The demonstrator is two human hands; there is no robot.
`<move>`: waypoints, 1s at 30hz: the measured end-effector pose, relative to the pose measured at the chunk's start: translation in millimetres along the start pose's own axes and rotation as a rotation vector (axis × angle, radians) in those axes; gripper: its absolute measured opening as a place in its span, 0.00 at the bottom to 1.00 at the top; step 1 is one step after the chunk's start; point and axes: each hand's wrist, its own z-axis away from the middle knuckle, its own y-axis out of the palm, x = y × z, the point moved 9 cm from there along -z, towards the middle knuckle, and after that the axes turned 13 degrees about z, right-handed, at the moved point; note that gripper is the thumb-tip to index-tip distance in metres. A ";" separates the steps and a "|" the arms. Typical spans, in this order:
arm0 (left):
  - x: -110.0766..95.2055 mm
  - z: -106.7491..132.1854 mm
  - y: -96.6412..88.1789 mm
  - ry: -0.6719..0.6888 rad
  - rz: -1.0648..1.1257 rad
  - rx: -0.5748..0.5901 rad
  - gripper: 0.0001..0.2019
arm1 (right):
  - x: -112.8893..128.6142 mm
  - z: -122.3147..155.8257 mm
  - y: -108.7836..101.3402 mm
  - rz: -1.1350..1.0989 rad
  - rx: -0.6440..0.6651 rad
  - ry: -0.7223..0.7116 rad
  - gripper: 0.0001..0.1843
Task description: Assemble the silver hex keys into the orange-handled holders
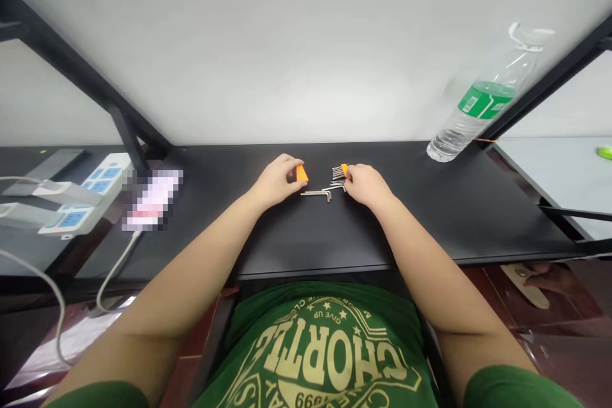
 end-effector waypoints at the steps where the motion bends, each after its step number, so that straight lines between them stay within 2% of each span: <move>1: 0.1 0.0 0.2 -0.005 -0.003 0.001 0.24 | -1.1 0.1 -0.1 -0.018 0.004 0.000 0.06; 5: 0.5 -0.4 0.6 -0.009 0.000 0.003 0.24 | -7.1 0.5 -2.1 -0.066 0.027 0.018 0.05; 13: 1.4 -1.2 4.8 -0.002 -0.003 0.025 0.23 | -16.0 -3.4 -2.7 -0.130 0.043 0.063 0.18; 18: 2.3 -1.6 4.9 -0.007 -0.001 0.026 0.23 | -25.1 -1.2 0.9 -0.282 0.079 0.105 0.25; 24: 2.2 -2.4 4.8 0.002 0.005 0.027 0.24 | -20.4 -4.3 0.2 -0.277 0.031 -0.026 0.15; 30: 1.4 -2.2 6.5 0.017 -0.011 0.030 0.24 | -27.8 -8.8 6.3 -0.301 0.028 0.076 0.13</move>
